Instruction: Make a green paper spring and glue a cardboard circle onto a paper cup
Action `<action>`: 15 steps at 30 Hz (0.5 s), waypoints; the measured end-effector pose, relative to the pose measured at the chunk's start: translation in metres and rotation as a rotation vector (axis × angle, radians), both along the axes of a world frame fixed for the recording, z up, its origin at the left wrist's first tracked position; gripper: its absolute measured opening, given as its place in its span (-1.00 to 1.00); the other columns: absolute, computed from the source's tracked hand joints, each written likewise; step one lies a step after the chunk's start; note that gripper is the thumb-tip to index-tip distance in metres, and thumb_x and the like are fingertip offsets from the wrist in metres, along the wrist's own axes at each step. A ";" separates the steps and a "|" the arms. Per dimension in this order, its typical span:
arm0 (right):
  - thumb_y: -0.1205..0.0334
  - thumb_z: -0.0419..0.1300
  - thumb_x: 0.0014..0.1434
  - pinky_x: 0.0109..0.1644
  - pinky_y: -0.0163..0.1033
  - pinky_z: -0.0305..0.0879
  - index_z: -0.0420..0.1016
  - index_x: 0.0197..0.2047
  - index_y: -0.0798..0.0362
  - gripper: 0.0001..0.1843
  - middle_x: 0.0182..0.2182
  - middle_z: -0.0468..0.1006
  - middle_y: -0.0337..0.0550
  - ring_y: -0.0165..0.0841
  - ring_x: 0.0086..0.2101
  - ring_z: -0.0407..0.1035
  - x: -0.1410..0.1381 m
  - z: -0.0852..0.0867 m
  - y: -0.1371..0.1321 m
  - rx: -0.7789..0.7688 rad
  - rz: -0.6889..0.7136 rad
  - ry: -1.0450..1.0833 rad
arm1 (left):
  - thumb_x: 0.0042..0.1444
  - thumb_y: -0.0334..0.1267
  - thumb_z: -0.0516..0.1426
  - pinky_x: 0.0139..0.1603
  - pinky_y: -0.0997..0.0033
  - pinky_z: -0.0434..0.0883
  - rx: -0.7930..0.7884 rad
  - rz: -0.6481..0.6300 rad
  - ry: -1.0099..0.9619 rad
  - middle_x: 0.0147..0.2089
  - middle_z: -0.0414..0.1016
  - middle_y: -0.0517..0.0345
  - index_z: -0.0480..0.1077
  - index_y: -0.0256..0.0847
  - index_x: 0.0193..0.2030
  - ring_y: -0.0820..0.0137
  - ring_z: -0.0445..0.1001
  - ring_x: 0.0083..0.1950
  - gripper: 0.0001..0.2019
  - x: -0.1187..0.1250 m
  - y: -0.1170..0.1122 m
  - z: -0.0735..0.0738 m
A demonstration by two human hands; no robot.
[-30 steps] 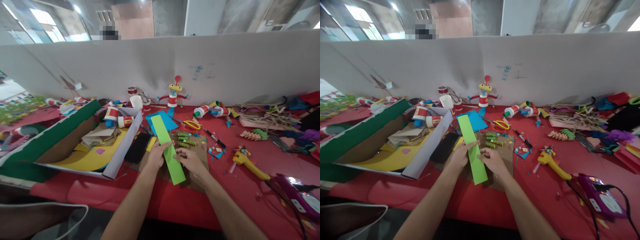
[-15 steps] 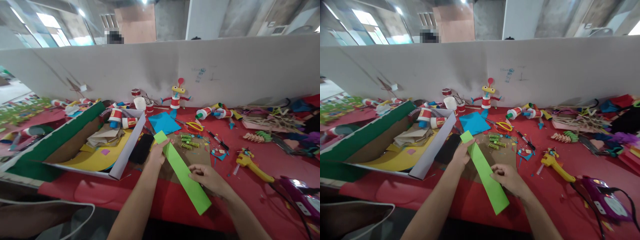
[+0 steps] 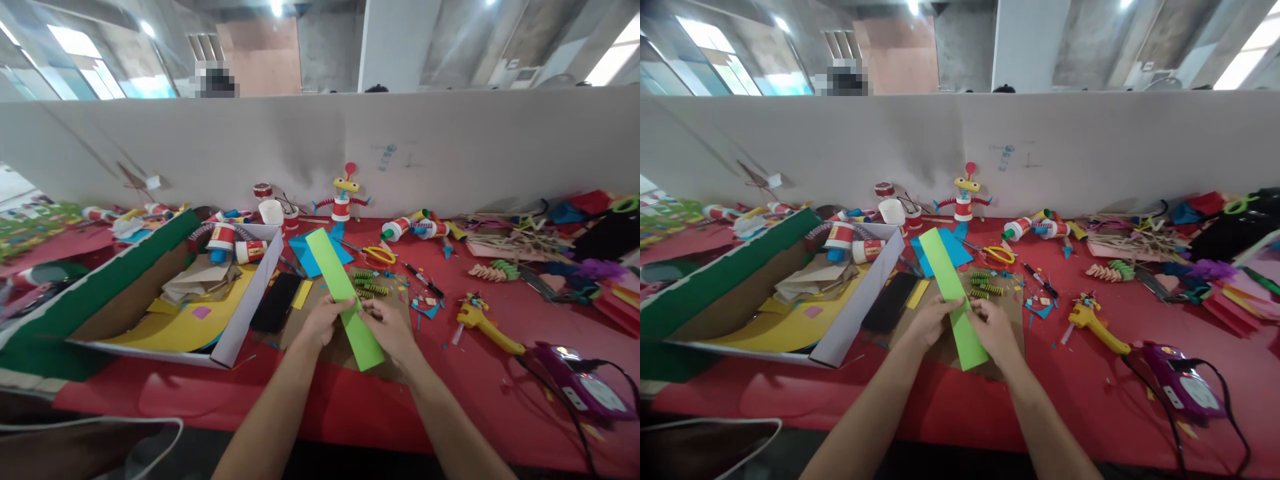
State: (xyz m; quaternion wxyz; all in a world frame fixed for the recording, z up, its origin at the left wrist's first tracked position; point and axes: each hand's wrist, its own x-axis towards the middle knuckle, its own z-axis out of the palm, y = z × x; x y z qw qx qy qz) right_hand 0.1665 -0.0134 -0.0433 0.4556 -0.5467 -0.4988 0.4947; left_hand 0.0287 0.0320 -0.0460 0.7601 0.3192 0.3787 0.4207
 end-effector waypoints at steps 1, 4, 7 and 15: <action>0.13 0.15 0.03 -0.33 -0.25 0.29 0.42 -0.25 0.06 -0.77 -0.39 0.54 -0.15 -0.32 -0.40 0.41 -0.004 -0.002 0.001 0.016 0.006 -0.035 | -0.25 -0.29 0.34 -0.36 0.49 0.40 0.014 0.054 0.005 -0.40 0.56 0.05 0.48 -0.35 -0.37 0.43 0.48 -0.42 -0.74 0.000 0.001 -0.001; 0.10 0.11 0.08 -0.37 -0.27 0.30 0.41 -0.27 0.06 -0.78 -0.44 0.54 -0.17 -0.32 -0.43 0.42 -0.008 -0.008 -0.009 0.012 0.066 -0.132 | -0.25 -0.28 0.33 -0.38 0.48 0.39 0.041 0.183 -0.014 -0.46 0.54 0.06 0.46 -0.35 -0.41 0.42 0.48 -0.44 -0.76 -0.003 0.008 -0.004; 0.05 0.07 0.11 -0.39 -0.27 0.34 0.40 -0.29 0.07 -0.74 -0.42 0.53 -0.15 -0.31 -0.41 0.43 -0.006 -0.015 -0.019 -0.032 0.073 -0.109 | -0.24 -0.30 0.33 -0.34 0.46 0.40 0.052 0.236 -0.066 -0.44 0.54 0.07 0.43 -0.32 -0.37 0.39 0.49 -0.40 -0.73 -0.002 0.008 -0.003; 0.07 0.05 0.11 -0.49 -0.31 0.27 0.42 -0.32 0.05 -0.76 -0.54 0.53 -0.21 -0.37 -0.57 0.38 0.001 -0.005 0.002 -0.003 0.160 -0.249 | -0.21 -0.19 0.30 -0.42 0.44 0.36 0.119 0.257 0.005 -0.39 0.54 0.09 0.36 -0.27 -0.28 0.36 0.49 -0.40 -0.66 0.005 -0.003 -0.005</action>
